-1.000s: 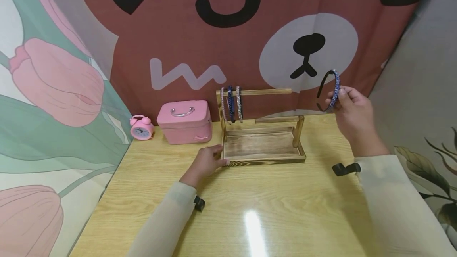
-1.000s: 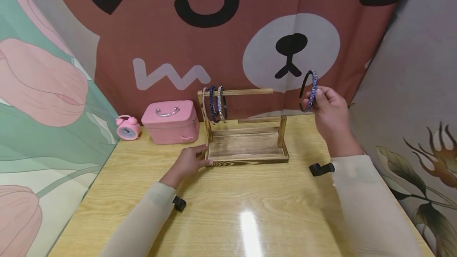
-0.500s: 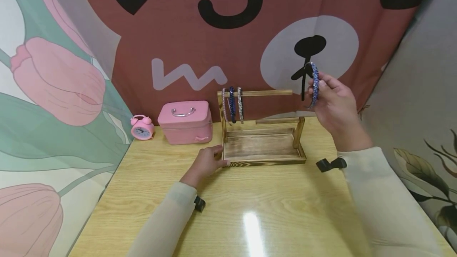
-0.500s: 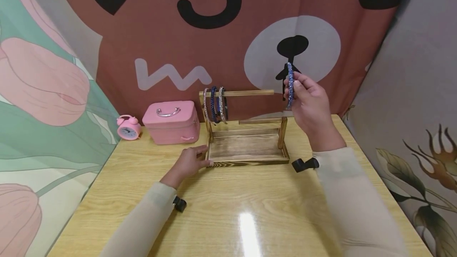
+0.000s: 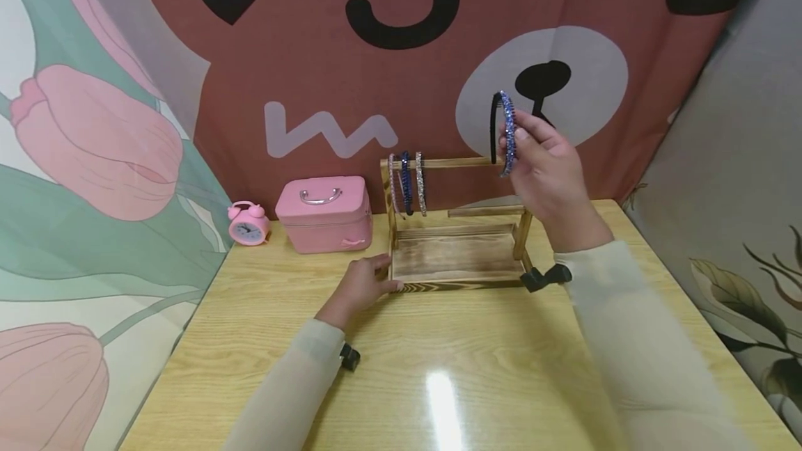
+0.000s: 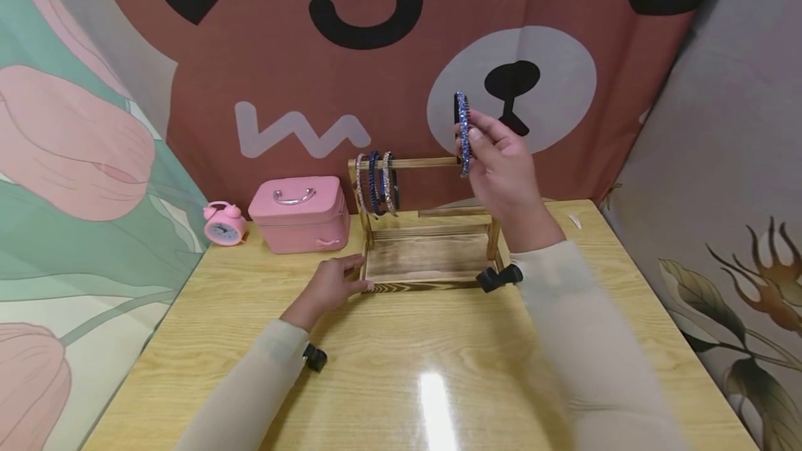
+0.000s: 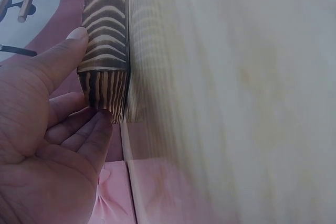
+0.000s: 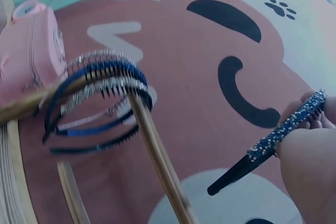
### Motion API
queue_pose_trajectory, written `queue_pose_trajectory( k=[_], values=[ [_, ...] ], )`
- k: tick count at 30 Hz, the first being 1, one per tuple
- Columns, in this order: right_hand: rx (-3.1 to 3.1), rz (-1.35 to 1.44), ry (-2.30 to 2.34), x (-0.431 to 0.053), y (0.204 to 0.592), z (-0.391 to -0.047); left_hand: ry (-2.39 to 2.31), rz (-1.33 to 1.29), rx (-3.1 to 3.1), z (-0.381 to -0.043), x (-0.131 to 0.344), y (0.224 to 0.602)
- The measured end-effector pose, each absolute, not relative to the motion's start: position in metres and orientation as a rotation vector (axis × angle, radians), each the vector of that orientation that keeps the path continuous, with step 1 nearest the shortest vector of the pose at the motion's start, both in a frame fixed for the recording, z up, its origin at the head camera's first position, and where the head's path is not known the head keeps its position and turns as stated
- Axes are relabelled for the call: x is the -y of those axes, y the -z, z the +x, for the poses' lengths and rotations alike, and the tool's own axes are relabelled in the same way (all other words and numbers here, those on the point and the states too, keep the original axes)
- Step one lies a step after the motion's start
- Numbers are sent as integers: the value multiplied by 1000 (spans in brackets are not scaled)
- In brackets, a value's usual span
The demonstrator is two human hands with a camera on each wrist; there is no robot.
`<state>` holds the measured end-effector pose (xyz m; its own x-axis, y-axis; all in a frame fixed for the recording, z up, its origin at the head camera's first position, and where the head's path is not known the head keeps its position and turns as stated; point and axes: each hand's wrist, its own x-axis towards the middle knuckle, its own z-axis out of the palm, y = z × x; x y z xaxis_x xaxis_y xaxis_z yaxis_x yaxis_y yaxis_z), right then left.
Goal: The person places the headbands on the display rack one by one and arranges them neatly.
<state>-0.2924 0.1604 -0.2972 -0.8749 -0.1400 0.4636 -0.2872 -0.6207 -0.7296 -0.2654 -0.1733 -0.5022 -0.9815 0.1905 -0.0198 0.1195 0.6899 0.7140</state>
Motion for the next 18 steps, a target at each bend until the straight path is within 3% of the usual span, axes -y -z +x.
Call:
queue_pose_trajectory(
  k=[18],
  values=[
    [1240,572,-2741,-99,298,-322,-1184,259,-2789,-266,173,503]
  ],
)
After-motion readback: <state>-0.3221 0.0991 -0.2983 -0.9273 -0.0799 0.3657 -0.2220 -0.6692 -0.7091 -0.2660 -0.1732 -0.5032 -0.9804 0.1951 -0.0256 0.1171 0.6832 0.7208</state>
